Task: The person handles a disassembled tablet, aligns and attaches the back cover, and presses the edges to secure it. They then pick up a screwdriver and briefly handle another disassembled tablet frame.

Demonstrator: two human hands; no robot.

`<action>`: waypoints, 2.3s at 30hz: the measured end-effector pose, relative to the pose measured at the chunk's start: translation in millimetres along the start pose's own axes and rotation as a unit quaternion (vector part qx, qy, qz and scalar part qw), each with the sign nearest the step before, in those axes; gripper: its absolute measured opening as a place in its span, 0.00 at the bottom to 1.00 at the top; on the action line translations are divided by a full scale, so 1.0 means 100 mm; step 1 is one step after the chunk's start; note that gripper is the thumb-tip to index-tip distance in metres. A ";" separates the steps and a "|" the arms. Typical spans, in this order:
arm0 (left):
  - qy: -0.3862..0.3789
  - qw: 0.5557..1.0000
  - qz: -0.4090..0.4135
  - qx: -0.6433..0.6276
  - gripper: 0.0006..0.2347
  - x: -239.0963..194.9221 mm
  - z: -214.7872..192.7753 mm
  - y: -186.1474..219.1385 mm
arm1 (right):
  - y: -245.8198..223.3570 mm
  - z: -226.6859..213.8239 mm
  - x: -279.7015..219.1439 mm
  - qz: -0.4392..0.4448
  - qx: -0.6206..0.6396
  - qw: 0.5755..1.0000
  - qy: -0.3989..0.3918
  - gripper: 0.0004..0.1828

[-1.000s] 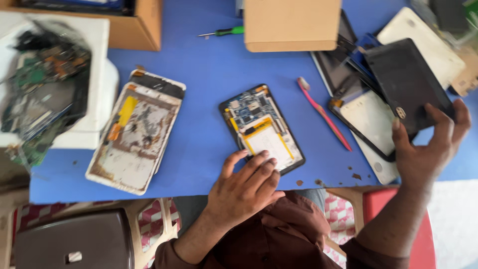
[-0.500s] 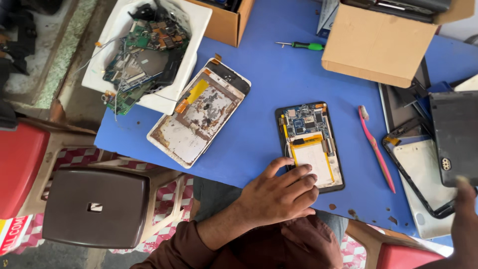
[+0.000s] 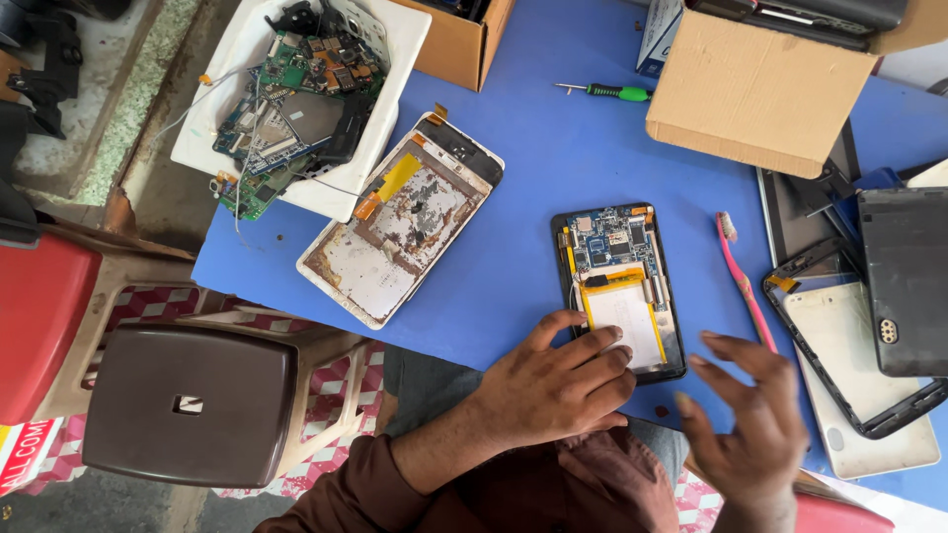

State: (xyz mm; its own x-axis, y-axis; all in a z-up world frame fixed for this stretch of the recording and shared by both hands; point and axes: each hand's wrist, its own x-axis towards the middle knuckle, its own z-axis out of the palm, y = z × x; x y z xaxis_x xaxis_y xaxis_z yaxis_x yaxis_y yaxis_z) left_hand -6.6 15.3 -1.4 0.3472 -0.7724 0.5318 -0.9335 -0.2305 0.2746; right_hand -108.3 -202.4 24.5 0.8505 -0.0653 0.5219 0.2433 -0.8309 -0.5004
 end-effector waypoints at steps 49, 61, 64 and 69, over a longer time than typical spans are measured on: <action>-0.016 1.000 0.003 -0.007 0.18 0.06 0.01 -0.01 | -0.08 0.09 0.17 0.093 0.077 0.993 -0.003 0.24; -0.014 1.000 0.008 -0.014 0.18 0.08 0.00 -0.01 | 0.08 0.18 -0.13 0.112 0.212 0.950 0.200 0.10; -0.019 1.000 0.007 -0.016 0.18 0.11 -0.04 -0.01 | 0.18 0.10 -0.30 0.114 0.244 0.912 0.309 0.08; -0.032 0.999 0.017 -0.017 0.18 0.14 -0.05 -0.01 | 0.44 -0.49 -0.55 0.152 0.153 0.903 0.373 0.08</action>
State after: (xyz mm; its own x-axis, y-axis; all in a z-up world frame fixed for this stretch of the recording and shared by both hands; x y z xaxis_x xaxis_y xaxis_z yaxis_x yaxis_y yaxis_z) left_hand 0.2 7.5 9.8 0.3082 -0.8157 0.4895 -0.9406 -0.1843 0.2850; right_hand -166.9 -262.9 7.7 0.3775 -0.7125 0.5915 0.2669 -0.5280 -0.8062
